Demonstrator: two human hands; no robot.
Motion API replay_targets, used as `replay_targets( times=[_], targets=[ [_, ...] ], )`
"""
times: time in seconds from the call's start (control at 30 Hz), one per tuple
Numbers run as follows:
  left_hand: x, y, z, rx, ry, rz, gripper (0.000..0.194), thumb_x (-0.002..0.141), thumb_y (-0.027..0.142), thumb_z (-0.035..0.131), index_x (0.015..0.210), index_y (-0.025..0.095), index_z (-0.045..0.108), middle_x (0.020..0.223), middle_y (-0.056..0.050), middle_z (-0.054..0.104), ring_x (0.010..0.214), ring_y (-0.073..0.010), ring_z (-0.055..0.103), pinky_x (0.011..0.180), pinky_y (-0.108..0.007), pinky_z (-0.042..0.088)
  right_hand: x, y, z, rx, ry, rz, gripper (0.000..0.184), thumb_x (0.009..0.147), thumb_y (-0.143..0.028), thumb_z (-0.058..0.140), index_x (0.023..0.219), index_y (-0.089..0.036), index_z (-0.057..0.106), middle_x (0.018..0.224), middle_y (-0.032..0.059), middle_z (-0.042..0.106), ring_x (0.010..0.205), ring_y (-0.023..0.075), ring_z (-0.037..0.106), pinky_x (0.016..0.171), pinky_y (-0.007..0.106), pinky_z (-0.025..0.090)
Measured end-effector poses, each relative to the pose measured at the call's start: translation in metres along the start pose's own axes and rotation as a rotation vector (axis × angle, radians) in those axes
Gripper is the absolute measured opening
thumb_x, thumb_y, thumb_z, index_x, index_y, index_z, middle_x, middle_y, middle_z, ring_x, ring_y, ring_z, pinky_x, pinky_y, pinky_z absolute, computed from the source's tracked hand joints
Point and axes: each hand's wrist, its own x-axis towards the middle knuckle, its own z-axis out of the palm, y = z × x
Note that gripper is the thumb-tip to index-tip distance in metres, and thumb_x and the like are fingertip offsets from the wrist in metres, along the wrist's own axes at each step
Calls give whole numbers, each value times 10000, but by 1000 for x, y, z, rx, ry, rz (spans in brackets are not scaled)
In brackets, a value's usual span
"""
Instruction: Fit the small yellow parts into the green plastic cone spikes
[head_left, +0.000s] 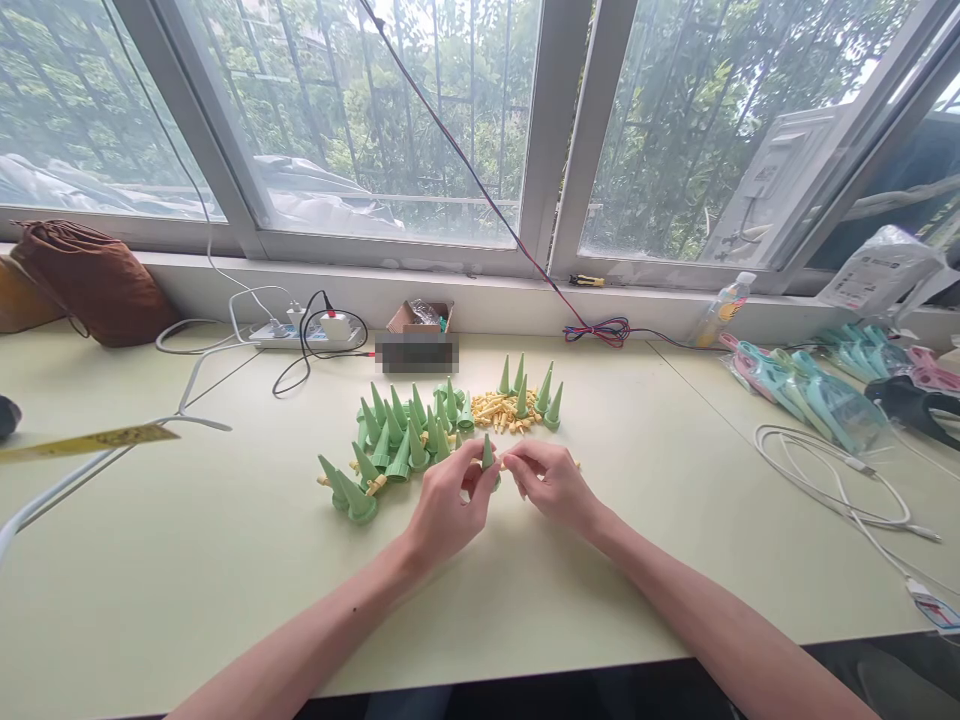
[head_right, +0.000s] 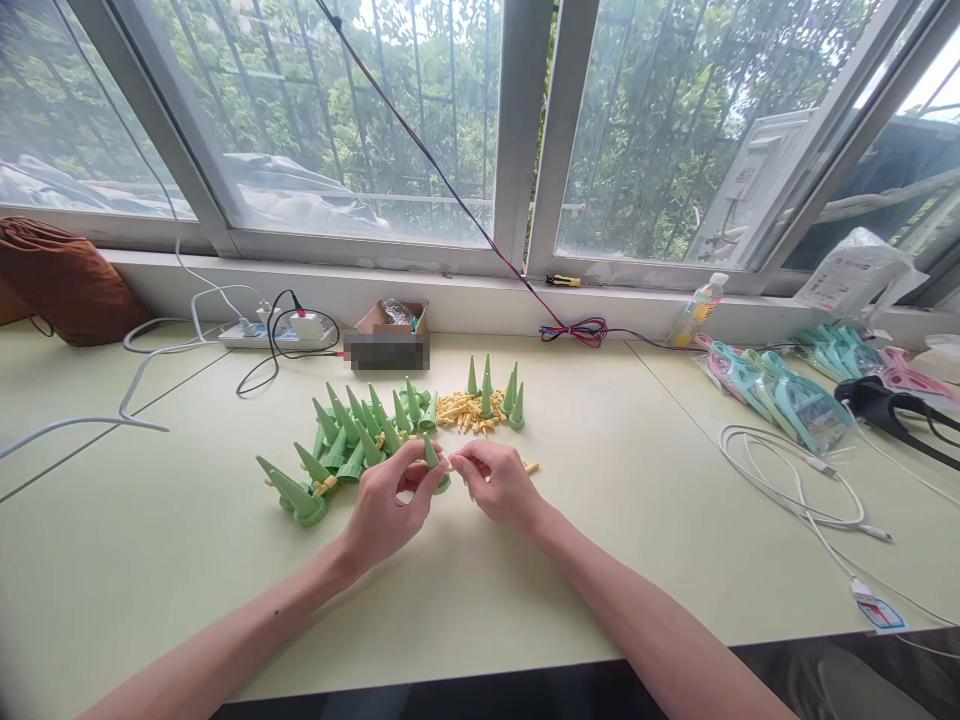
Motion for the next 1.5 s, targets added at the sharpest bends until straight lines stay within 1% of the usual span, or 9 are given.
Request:
replay_targets(
  times=[0.13,0.37,0.53,0.7,0.8,0.97,1.07,1.3,1.5],
  targets=[
    [2,2,-1,-62,31,-46,41,933,232,558,956,202,542,681,38,589,484,-69,551,478,-169,467,0,-1,-1,-4,-22,-44,285,958,-430,547,959,-178,680,796,56,660,608,139,561,603,293,502],
    [1,1,-1,-69,27,-42,51,932,218,557,976,200,538,693,37,591,492,-65,544,504,-174,486,-1,2,-1,-43,-26,-61,263,977,-381,512,863,-182,641,659,13,571,571,137,495,545,272,421],
    [0,2,-1,-11,12,-13,14,936,209,541,928,201,533,664,40,549,500,-76,536,497,-183,451,-2,7,-1,-105,-50,-61,362,996,-394,459,731,-183,588,634,10,552,558,129,436,536,266,354],
    [0,2,-1,-22,8,-3,17,937,202,541,926,202,528,697,33,558,513,-75,545,504,-184,448,-2,8,0,-95,-52,-23,406,1006,-417,435,703,-186,576,613,2,526,547,127,427,523,263,337],
    [1,3,-1,-48,16,-22,24,938,215,546,931,201,529,715,28,574,518,-75,555,512,-184,464,-2,5,0,-96,-32,-25,377,1007,-402,445,735,-186,590,626,-1,529,556,126,436,536,265,359],
    [4,5,-3,-112,45,-116,74,936,260,564,963,198,534,788,8,620,551,-90,615,524,-191,493,-3,0,1,-29,-17,-40,197,959,-365,554,977,-184,630,782,35,639,634,140,572,574,270,469],
    [5,5,-3,-139,58,-142,92,934,279,570,957,198,534,808,9,620,533,-83,604,501,-186,479,-3,2,1,-9,5,-55,183,935,-333,589,1044,-190,615,816,37,661,608,132,598,565,274,499],
    [4,5,-2,-148,53,-161,81,945,274,558,965,199,536,796,12,624,525,-78,603,486,-176,466,-3,1,0,18,-8,-78,155,908,-303,625,1022,-198,625,839,44,679,675,150,638,579,278,519],
    [2,1,0,-26,36,-61,54,951,246,536,935,201,561,740,15,585,557,-90,565,556,-205,502,-3,0,2,50,25,-7,172,906,-366,633,924,-195,627,755,21,656,611,138,603,572,282,509]
  ],
)
